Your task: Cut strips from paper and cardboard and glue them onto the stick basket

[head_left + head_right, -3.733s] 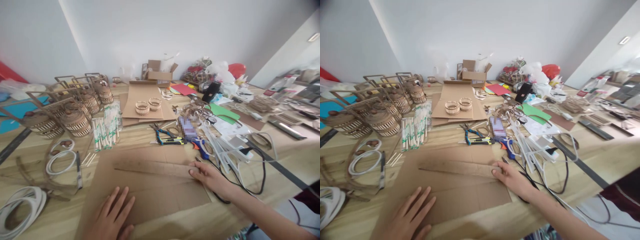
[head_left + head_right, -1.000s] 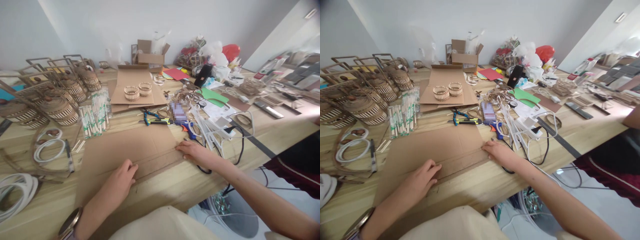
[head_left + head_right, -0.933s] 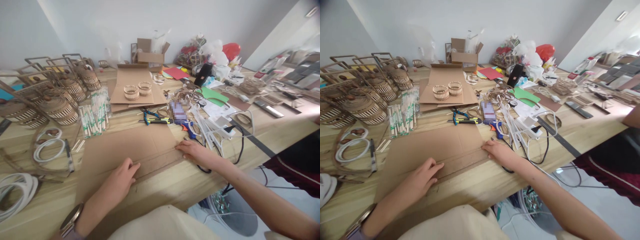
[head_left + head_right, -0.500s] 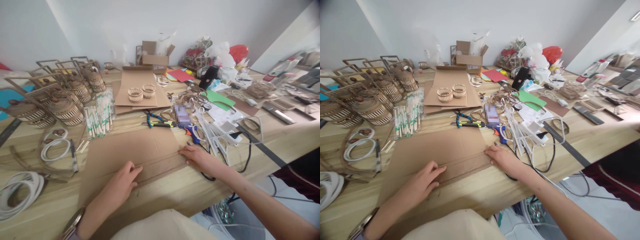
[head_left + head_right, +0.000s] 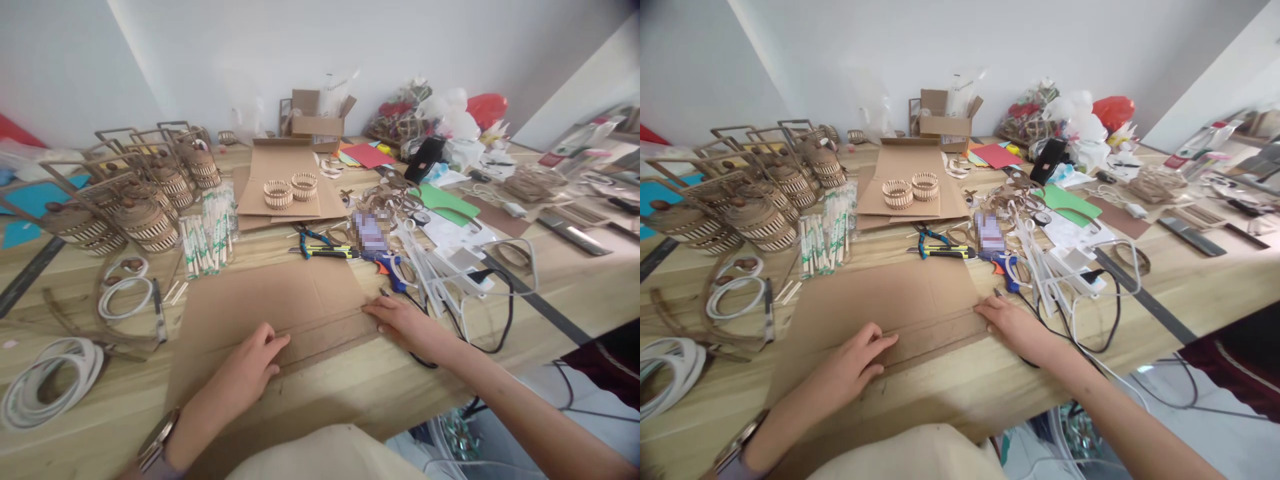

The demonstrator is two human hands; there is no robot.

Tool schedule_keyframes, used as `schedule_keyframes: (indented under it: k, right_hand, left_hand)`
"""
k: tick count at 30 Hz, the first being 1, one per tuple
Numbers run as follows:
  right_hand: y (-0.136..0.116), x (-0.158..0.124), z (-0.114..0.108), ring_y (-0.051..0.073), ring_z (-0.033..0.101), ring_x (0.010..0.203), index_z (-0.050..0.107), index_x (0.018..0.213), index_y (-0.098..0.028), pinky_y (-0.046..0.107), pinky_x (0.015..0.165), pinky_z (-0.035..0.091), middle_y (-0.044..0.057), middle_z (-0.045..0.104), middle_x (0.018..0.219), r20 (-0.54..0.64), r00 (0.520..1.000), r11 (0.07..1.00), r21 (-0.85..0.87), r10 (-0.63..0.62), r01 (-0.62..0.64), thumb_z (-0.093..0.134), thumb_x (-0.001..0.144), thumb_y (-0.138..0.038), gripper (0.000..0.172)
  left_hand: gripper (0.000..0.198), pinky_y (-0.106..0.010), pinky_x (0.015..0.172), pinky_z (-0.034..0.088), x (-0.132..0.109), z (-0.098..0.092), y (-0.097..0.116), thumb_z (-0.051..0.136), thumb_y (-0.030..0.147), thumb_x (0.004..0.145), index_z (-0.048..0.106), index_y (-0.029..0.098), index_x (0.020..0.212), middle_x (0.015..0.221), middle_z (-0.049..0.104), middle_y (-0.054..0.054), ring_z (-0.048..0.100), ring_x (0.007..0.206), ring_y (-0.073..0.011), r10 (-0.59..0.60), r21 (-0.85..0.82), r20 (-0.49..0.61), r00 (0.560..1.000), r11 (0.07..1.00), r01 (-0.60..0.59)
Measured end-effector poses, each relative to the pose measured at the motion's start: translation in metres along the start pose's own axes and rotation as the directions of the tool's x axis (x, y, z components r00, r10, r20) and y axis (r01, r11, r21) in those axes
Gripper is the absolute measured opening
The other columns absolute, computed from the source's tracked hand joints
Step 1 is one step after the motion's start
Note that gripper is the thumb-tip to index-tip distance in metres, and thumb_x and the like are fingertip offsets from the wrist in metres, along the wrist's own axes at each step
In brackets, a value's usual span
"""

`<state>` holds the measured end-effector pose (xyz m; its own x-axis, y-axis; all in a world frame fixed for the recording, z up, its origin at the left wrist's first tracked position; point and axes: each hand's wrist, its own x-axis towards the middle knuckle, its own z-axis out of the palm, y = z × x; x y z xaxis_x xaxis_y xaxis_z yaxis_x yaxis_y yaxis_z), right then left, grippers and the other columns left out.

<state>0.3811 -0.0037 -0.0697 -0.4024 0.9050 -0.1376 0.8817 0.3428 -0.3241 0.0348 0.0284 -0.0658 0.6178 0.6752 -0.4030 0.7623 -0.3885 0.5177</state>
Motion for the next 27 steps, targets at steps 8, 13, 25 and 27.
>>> schedule_keyframes:
  k: [8,13,25,27]
  right_hand:
    - [0.0007,-0.0001,0.0014,0.028,0.061,0.111,0.062,0.128,-0.013,0.044,0.098,0.049,0.016,0.065,0.119,0.001,1.000,1.000,0.001,0.006,-0.006,0.050,0.084,-0.005,0.047]
    - [0.0026,0.0009,-0.0005,0.027,0.062,0.111,0.063,0.127,-0.017,0.045,0.101,0.047,0.015,0.065,0.120,0.001,1.000,1.000,0.013,-0.011,0.011,0.051,0.085,-0.007,0.045]
    - [0.0070,0.0026,-0.0010,0.029,0.059,0.114,0.063,0.128,-0.015,0.046,0.101,0.047,0.016,0.063,0.123,0.023,1.000,0.999,0.036,-0.020,0.019,0.052,0.085,-0.009,0.045]
    - [0.0076,0.0022,-0.0009,0.028,0.059,0.115,0.063,0.129,-0.016,0.045,0.102,0.047,0.015,0.062,0.125,0.031,0.999,0.999,0.049,-0.023,0.021,0.052,0.085,-0.008,0.046]
  left_hand:
    - [0.049,-0.034,0.100,0.045,-0.0004,-0.0011,0.0011,0.048,0.009,0.091,0.053,0.017,0.139,0.119,0.051,-0.010,0.059,0.109,-0.0206,0.017,0.013,-0.009,1.000,1.000,-0.017]
    - [0.055,-0.032,0.097,0.045,-0.0023,-0.0012,0.0023,0.045,0.004,0.090,0.053,0.021,0.141,0.115,0.049,-0.008,0.057,0.102,-0.0185,0.039,0.042,0.005,0.999,0.998,-0.039]
    - [0.051,-0.026,0.084,0.045,-0.0006,-0.0031,-0.0007,0.041,0.010,0.091,0.056,0.023,0.138,0.103,0.046,-0.005,0.053,0.085,-0.0146,0.087,0.050,0.008,0.996,0.995,-0.088]
    - [0.051,-0.025,0.083,0.045,0.0000,-0.0025,-0.0031,0.041,0.011,0.090,0.056,0.024,0.137,0.103,0.046,-0.005,0.054,0.085,-0.0144,0.099,0.037,0.008,0.995,0.994,-0.100]
